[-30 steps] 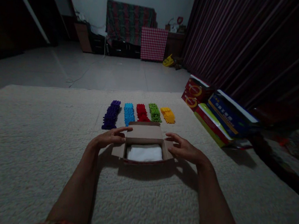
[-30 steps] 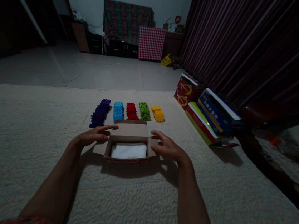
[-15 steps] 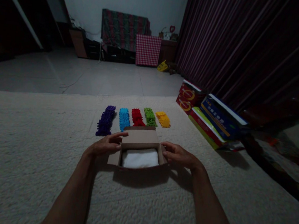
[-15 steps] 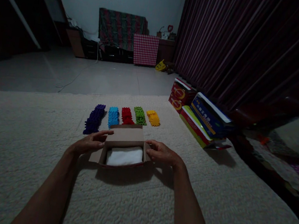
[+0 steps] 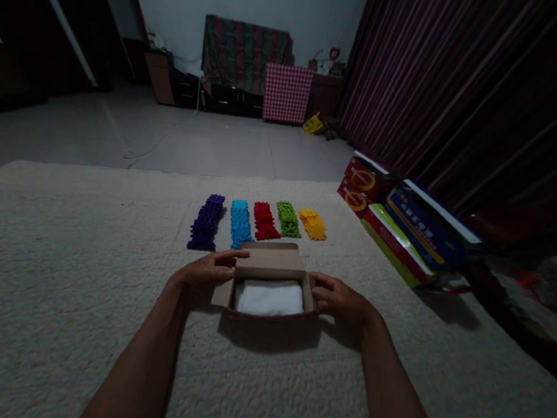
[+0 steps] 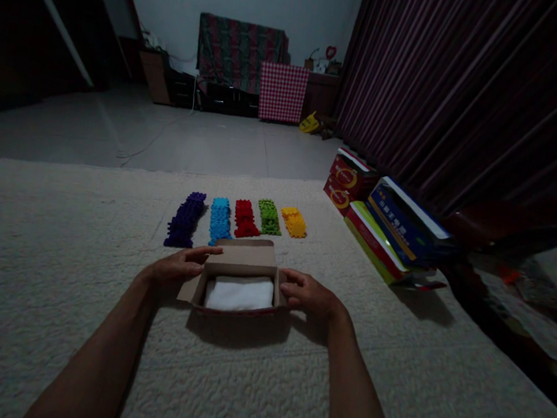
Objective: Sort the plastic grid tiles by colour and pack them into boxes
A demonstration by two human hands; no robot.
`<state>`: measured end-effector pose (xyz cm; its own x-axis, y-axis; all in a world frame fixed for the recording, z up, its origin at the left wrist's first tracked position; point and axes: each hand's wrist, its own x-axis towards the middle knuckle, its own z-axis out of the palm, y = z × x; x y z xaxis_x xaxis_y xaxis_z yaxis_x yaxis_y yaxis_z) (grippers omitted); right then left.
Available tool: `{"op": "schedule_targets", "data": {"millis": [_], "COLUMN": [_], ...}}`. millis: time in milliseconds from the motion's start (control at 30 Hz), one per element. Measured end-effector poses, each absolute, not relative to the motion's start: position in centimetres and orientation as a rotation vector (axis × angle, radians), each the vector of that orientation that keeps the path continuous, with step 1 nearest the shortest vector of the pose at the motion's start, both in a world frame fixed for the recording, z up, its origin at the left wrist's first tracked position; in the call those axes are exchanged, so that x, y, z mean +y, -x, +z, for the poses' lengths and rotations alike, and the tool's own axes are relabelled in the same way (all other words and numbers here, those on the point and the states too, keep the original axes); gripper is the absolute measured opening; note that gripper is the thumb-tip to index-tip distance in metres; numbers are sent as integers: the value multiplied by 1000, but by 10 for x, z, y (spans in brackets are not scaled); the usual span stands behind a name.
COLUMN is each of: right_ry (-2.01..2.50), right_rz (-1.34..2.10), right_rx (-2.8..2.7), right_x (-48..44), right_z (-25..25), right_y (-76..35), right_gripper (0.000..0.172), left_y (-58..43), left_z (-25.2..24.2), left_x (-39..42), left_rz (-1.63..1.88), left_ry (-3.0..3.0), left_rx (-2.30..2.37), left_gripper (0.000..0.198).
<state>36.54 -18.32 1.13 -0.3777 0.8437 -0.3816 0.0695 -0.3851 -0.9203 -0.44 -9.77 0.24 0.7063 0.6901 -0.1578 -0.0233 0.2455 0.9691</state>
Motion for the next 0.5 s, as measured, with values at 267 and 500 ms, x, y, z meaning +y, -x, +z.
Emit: {"op": "schedule_targets", "data": {"millis": [267, 500], "right_ry": [1302, 1335], "right_rz": [1801, 1735], "right_rx": [-1342, -1448], "right_x": [-186, -147], "right_z": [16, 36], "right_y": [-364, -390], "right_gripper": [56, 42], "left_y": [-2, -5], "left_z": [14, 26], "left_x": [-104, -106], "left_rz": [658, 674], "left_ry": [-1190, -1222], "left_rx": [854, 912], "left_gripper": [69, 72]}}
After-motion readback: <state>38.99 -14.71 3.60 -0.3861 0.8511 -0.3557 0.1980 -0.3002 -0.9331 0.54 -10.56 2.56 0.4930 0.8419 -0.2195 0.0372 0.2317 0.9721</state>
